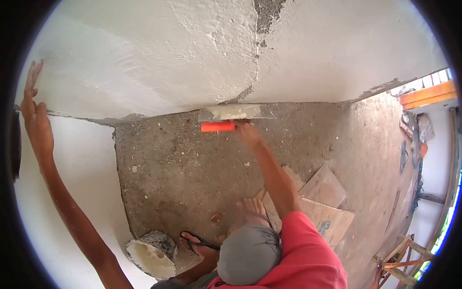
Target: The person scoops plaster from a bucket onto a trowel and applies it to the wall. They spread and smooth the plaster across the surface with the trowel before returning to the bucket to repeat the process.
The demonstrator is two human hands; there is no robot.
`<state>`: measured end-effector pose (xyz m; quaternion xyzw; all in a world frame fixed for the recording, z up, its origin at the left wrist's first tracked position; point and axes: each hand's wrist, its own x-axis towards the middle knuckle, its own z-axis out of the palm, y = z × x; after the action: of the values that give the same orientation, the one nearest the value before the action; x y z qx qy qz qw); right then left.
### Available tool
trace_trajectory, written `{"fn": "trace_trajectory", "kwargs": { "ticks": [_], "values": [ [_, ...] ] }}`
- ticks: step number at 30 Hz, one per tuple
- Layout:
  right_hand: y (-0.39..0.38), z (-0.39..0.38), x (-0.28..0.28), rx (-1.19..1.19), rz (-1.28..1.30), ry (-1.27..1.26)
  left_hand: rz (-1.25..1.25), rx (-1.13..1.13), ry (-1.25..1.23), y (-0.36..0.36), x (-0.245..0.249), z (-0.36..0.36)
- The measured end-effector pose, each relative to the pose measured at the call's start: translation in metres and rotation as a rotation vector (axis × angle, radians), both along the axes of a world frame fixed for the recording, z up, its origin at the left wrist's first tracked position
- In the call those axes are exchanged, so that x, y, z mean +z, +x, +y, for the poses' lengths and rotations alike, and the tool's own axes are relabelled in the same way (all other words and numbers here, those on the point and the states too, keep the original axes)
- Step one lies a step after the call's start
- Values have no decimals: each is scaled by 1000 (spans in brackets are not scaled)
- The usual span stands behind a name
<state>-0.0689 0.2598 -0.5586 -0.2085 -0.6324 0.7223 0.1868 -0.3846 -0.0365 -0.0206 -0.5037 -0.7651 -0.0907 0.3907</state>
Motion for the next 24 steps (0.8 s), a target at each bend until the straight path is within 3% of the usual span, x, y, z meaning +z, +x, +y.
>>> {"fn": "trace_trajectory", "kwargs": {
  "ticks": [2,4,7,11,15,18,19,20,22,24],
  "values": [
    [-20,-4,14,-17,46,-181,0,36,-19,2,-1,-1],
    [-31,-9,82,6,212,-629,-40,88,-10,6,-2,-3],
    [-45,-11,114,-74,193,-676,-140,150,43,22,-6,4],
    [-44,-15,195,-146,262,-570,-198,138,95,36,-11,8],
    [-40,-10,348,-131,202,-328,-247,59,112,37,-6,10],
    [-46,-2,450,-61,412,-183,-253,81,151,38,-7,11],
    [-46,-2,476,-15,466,11,-267,60,149,36,-6,11],
    [-50,-2,502,48,623,-5,-280,40,145,34,-3,11],
    [-40,-6,514,91,754,57,-282,48,148,32,2,13],
    [-19,-6,480,80,824,103,-283,102,135,33,2,11]
  ]
}}
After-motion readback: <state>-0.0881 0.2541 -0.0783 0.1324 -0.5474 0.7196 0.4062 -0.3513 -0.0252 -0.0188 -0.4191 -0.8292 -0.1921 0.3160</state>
